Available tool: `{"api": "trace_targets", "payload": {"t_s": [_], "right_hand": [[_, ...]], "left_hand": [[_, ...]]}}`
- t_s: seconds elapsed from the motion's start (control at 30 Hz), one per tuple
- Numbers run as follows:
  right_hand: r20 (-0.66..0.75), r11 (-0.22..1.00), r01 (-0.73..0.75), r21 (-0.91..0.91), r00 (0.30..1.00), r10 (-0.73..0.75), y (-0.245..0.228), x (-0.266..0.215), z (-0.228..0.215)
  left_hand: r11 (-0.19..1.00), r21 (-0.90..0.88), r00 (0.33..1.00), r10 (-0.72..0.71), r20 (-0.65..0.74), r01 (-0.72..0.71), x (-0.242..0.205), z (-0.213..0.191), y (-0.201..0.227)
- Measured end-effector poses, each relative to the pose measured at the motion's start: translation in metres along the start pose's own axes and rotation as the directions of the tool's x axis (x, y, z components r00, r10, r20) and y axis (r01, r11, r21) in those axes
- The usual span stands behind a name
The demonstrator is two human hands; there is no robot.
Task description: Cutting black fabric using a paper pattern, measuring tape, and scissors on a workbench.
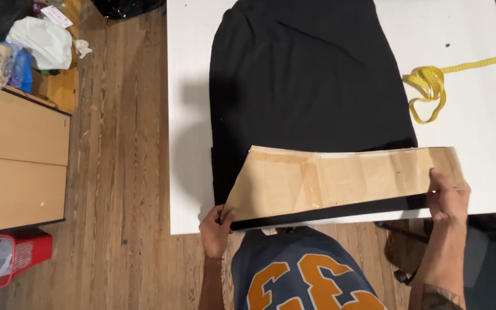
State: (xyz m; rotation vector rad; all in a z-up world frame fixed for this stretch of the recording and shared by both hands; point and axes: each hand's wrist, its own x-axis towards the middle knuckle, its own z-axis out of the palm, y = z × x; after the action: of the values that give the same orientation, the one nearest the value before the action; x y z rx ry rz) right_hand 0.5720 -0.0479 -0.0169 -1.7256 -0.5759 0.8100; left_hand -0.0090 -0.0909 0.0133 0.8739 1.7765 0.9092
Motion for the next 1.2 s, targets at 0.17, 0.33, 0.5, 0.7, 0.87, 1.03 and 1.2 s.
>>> {"api": "trace_targets", "payload": {"t_s": [0.17,0.33,0.5,0.7,0.87,1.03,1.2], "right_hand": [[0.037,0.981,0.080,-0.177,0.997,-0.074,0.000,-0.007,0.003],[-0.008,0.875,0.094,-0.475,0.994,-0.111,0.020,0.004,-0.015],[-0.008,0.897,0.060,-0.439,0.997,-0.071,0.013,0.008,-0.021],[-0.011,0.858,0.058,-0.511,0.997,-0.074,0.026,0.009,-0.035],[-0.048,0.767,-0.003,-0.642,0.998,-0.037,0.026,0.009,-0.034],[-0.048,0.698,-0.017,-0.716,0.999,-0.024,0.022,0.006,-0.034],[0.007,0.612,0.006,-0.791,1.000,-0.001,0.026,0.011,-0.036]], "left_hand": [[0.998,0.042,0.999,0.047,-0.015,-0.047,0.002,-0.008,-0.007],[0.990,0.068,0.992,0.124,-0.012,-0.123,-0.002,-0.020,-0.020],[0.981,0.100,0.985,0.170,-0.024,-0.167,-0.005,-0.023,0.000],[0.972,0.144,0.980,0.193,-0.039,-0.185,-0.010,-0.027,-0.009],[0.953,0.244,0.980,0.196,-0.039,-0.181,-0.009,-0.028,-0.019],[0.928,0.340,0.984,0.175,-0.031,-0.154,-0.008,-0.031,-0.014],[0.859,0.441,0.951,0.306,-0.039,-0.258,-0.010,-0.033,0.002]]}}
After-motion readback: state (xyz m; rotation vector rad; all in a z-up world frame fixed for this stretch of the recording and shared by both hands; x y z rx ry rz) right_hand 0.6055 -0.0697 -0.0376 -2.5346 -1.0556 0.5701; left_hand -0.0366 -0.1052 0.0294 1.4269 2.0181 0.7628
